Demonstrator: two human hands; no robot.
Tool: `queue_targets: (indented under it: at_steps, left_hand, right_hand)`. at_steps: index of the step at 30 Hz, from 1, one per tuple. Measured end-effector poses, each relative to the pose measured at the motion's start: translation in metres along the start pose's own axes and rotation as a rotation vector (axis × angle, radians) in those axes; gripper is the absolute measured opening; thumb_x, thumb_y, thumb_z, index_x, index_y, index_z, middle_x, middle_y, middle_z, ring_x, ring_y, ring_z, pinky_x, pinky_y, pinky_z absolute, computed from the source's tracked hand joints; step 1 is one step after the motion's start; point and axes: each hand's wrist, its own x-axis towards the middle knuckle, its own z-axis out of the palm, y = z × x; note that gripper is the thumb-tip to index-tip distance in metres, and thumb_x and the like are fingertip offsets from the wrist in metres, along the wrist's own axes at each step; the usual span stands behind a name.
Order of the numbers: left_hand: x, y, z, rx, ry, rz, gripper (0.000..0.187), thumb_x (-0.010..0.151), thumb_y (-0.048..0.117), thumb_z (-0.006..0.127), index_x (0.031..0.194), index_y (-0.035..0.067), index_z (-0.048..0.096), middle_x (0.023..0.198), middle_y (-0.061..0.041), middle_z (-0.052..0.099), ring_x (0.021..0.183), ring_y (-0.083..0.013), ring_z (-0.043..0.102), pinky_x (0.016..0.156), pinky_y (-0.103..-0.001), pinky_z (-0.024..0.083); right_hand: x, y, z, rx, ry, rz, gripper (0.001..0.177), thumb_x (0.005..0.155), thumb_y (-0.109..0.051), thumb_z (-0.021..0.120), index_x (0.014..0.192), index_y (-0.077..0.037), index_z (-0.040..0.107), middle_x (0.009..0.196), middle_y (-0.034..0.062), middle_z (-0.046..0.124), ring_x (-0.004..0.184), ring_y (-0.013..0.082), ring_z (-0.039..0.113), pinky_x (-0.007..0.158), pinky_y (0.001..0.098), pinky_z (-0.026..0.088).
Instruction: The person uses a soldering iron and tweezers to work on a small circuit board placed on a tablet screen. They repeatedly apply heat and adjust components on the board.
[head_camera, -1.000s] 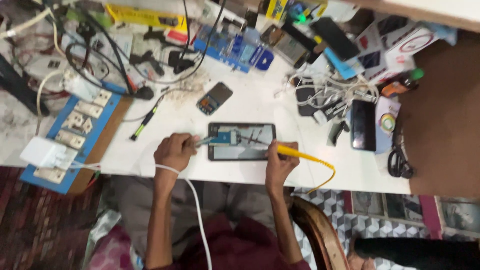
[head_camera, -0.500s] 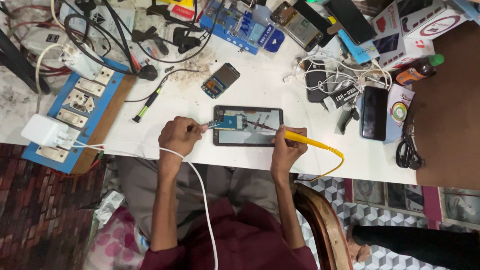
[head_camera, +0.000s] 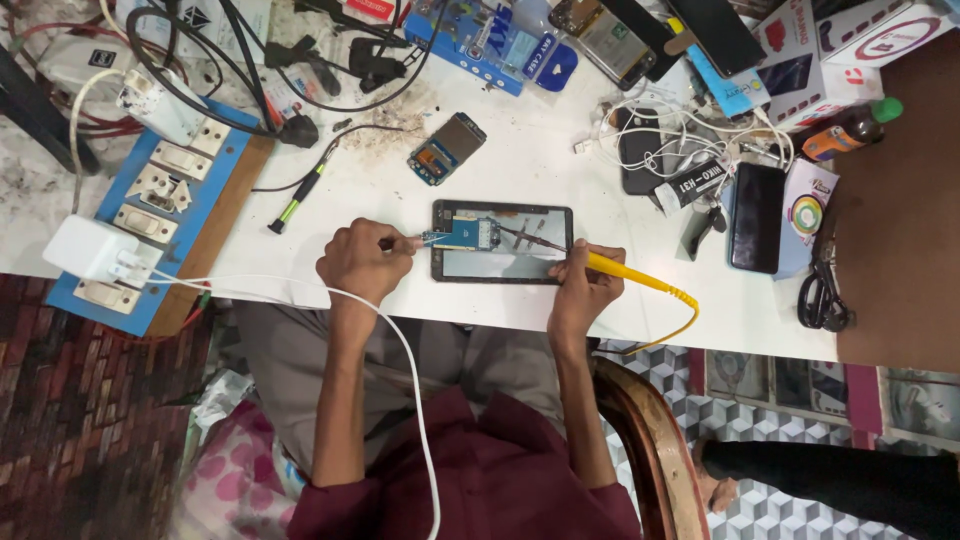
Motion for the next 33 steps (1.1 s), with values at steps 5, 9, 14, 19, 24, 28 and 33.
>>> queue_targets:
  at_steps: [5,9,14,19,24,28,33]
  left_hand:
    - [-0.002,0.006,-0.008,-0.024,-0.002,0.034,0.018,0.079,0.036,0.079,0.083,0.02,0.083,0.073,-0.006,0.076,0.07,-0.0332,0.073,0.064,-0.044,0.054]
    - [-0.003,0.005,-0.007,0.006,-0.024,0.002,0.016,0.083,0.034,0.077,0.085,0.02,0.084,0.075,-0.008,0.076,0.071,-0.0339,0.073,0.062,-0.043,0.054]
    - [-0.005,0.004,-0.006,-0.027,0.004,0.034,0.015,0.083,0.032,0.078,0.085,0.019,0.083,0.076,-0.007,0.076,0.071,-0.0326,0.073,0.062,-0.043,0.054]
    - [-0.004,0.003,-0.005,-0.03,-0.012,0.036,0.012,0.083,0.029,0.076,0.086,0.019,0.083,0.077,-0.007,0.077,0.071,-0.0317,0.074,0.063,-0.043,0.054]
    - [-0.002,0.003,-0.005,-0.055,0.0,0.051,0.012,0.082,0.025,0.074,0.086,0.019,0.083,0.08,-0.006,0.077,0.073,-0.0315,0.074,0.064,-0.043,0.055]
    - [-0.007,0.003,-0.008,-0.071,0.007,0.064,0.012,0.081,0.025,0.075,0.086,0.018,0.083,0.079,-0.008,0.077,0.073,-0.0325,0.073,0.066,-0.044,0.055]
    - [-0.008,0.005,-0.01,-0.094,-0.006,0.059,0.013,0.081,0.027,0.077,0.085,0.016,0.082,0.078,-0.008,0.077,0.072,-0.0318,0.074,0.065,-0.044,0.054]
  right_hand:
    - [0.005,0.01,-0.004,0.009,-0.002,-0.001,0.016,0.105,-0.004,0.061,0.093,-0.004,0.05,0.069,0.0035,0.053,0.055,0.0076,0.051,0.056,0.0268,0.053]
    - [0.003,0.012,-0.006,-0.035,-0.015,-0.013,0.017,0.104,-0.003,0.063,0.092,-0.003,0.05,0.072,0.0039,0.055,0.056,0.008,0.052,0.057,0.0264,0.053]
    - [0.001,0.011,-0.006,-0.082,-0.006,-0.038,0.014,0.104,-0.003,0.064,0.095,-0.002,0.053,0.073,0.0041,0.056,0.057,0.0075,0.053,0.057,0.0243,0.051]
    - [0.0,0.009,-0.007,-0.044,-0.026,-0.043,0.015,0.103,-0.002,0.065,0.095,-0.002,0.053,0.074,0.0044,0.057,0.058,0.0072,0.053,0.057,0.0242,0.051]
    - [0.0,0.01,-0.006,-0.008,-0.043,-0.047,0.018,0.103,0.0,0.065,0.093,-0.003,0.051,0.077,0.005,0.058,0.059,0.0078,0.054,0.057,0.0238,0.048]
    - [0.002,0.01,-0.004,-0.036,-0.042,-0.049,0.016,0.103,0.001,0.064,0.094,-0.002,0.051,0.079,0.0061,0.059,0.058,0.0082,0.053,0.056,0.0233,0.048]
    - [0.002,0.01,-0.007,-0.001,-0.052,-0.042,0.017,0.104,0.001,0.064,0.093,-0.002,0.051,0.079,0.0063,0.058,0.06,0.0089,0.053,0.058,0.0241,0.049]
